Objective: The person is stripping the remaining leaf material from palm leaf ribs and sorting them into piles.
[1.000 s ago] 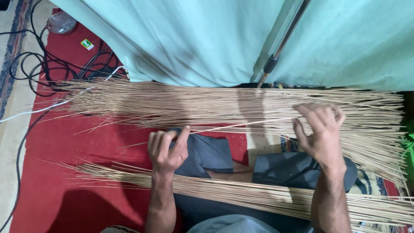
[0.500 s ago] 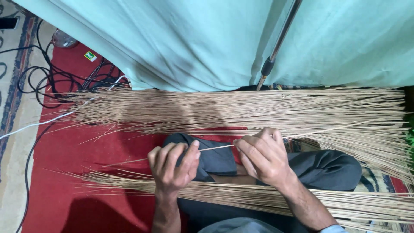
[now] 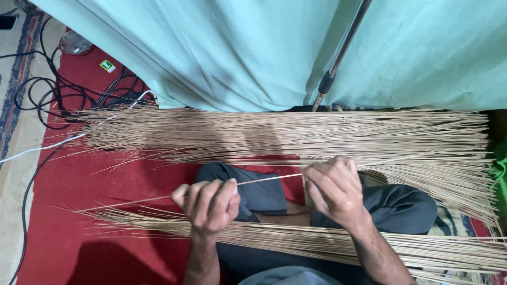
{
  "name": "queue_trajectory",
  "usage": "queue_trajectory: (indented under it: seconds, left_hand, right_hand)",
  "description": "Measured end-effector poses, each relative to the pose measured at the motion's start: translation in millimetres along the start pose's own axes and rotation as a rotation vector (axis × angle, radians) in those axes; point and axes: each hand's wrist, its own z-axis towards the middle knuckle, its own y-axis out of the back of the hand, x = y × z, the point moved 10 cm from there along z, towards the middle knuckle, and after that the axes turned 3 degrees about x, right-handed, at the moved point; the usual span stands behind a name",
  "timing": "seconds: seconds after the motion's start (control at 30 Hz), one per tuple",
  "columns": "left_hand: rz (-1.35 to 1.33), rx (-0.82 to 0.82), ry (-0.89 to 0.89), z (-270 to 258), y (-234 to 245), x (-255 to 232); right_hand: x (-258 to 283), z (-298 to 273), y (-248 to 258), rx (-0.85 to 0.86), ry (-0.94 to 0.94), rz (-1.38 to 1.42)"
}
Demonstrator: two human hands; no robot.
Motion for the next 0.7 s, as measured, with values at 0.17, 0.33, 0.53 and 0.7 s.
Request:
queue_trajectory:
  seconds: [0.17,0.33,0.53,0.7]
  left_hand:
    - [-0.037,0.069,0.012,11.3,-8.9,-10.3]
    - [-0.133,0.198,-0.071,10.2,-43.6,-54.3]
    - [-0.166,0.126,-0.059,22.2,-33.3,-55.3]
    - [-0.140,-0.094,-0.052,13.5,-9.0,-10.7]
  right_hand:
    - [2.9,9.5,10.8,-0.023,-0.025,0.007]
    - [17.4,0.3,-9.6,0.027,0.037,-0.033]
    - [23.0,-5.4,-11.9,0.103,0.057,-0.013]
    - [-10.9,-20.1,14.4,-0.138,0.093,-0.020]
